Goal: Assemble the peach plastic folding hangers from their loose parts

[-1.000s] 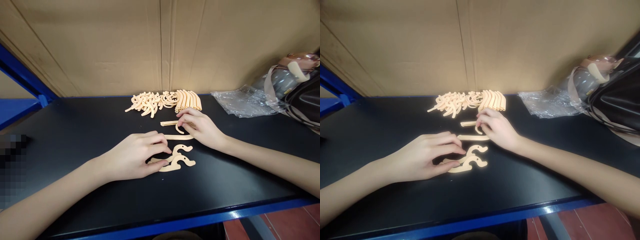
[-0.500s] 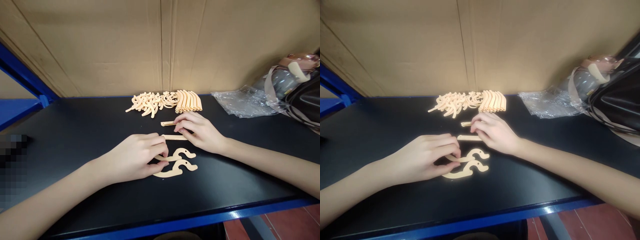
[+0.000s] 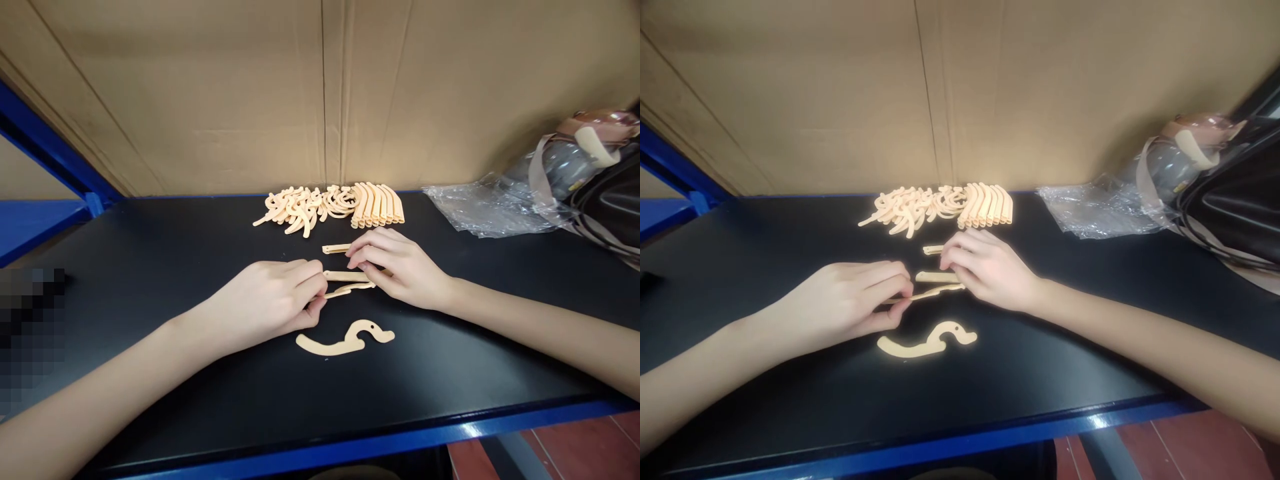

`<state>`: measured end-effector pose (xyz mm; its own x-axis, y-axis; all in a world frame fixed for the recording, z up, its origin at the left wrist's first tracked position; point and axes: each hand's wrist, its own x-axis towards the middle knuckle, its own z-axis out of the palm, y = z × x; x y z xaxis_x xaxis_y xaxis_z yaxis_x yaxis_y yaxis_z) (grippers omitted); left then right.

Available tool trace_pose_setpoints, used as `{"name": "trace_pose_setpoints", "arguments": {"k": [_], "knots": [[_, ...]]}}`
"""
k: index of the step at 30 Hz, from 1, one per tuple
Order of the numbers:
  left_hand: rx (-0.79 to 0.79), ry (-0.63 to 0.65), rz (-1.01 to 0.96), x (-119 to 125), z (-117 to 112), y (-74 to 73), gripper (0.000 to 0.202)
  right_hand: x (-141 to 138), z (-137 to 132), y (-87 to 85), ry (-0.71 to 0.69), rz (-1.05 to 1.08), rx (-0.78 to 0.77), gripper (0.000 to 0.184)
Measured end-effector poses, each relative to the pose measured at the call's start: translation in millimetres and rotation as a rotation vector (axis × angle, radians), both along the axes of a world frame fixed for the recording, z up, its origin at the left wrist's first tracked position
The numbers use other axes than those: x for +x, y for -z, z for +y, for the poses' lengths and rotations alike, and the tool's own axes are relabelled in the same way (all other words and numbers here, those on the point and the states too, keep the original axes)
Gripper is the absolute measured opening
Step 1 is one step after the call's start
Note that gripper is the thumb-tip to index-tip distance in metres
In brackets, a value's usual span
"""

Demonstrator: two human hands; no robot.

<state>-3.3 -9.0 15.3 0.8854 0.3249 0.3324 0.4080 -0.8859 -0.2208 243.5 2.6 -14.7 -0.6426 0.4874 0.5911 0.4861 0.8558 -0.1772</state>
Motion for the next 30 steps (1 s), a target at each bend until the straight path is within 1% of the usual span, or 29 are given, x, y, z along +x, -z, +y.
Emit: {"name": "trace_pose_setpoints", "arguments": {"k": [5,9,12,15,19,21,23,26,29,30], "knots": [[0.007,-0.035,-0.01,-2,2,-4.5,0.02,0,-1,-0.7,-0.023,0.0,-0.013,0.018],[-0.092,-0.058,-0.081,-5,7,-2.3,0.016,1,-3,-2.0,-0.071,0.018,-0.001,0.025],[-0.274,-0.126,-0.178,-9,12,-0.8,0.009,1,-4,-2.2,-0.107,-0.007,0.01,0.026],[-0.503,-0.207,-0.259,-10,17,-0.5,0.006,0,-5,-1.4,-0.097,0.008,0.028,0.018],[-0.747,-0.305,-0.389,-9,22,1.4,0.015,-1,-5,-1.0,-0.073,-0.004,0.065,0.011],[-0.841,-0.32,-0.457,-8,24,2.9,0.02,0,-5,-1.9,-0.063,-0.023,0.091,0.013],[-0.902,-0.307,-0.494,-7,25,3.8,0.023,0,-7,-3.2,-0.056,-0.038,0.122,0.015],[-0.891,-0.327,-0.489,-4,21,3.7,0.023,0,-8,-4.4,-0.035,-0.066,0.205,0.019],[-0.764,-0.39,-0.396,1,13,4.0,0.027,-1,-9,-4.2,-0.027,-0.107,0.31,0.018],[-0.707,-0.381,-0.355,3,9,4.7,0.029,-1,-9,-4.2,-0.034,-0.118,0.342,0.017]]}}
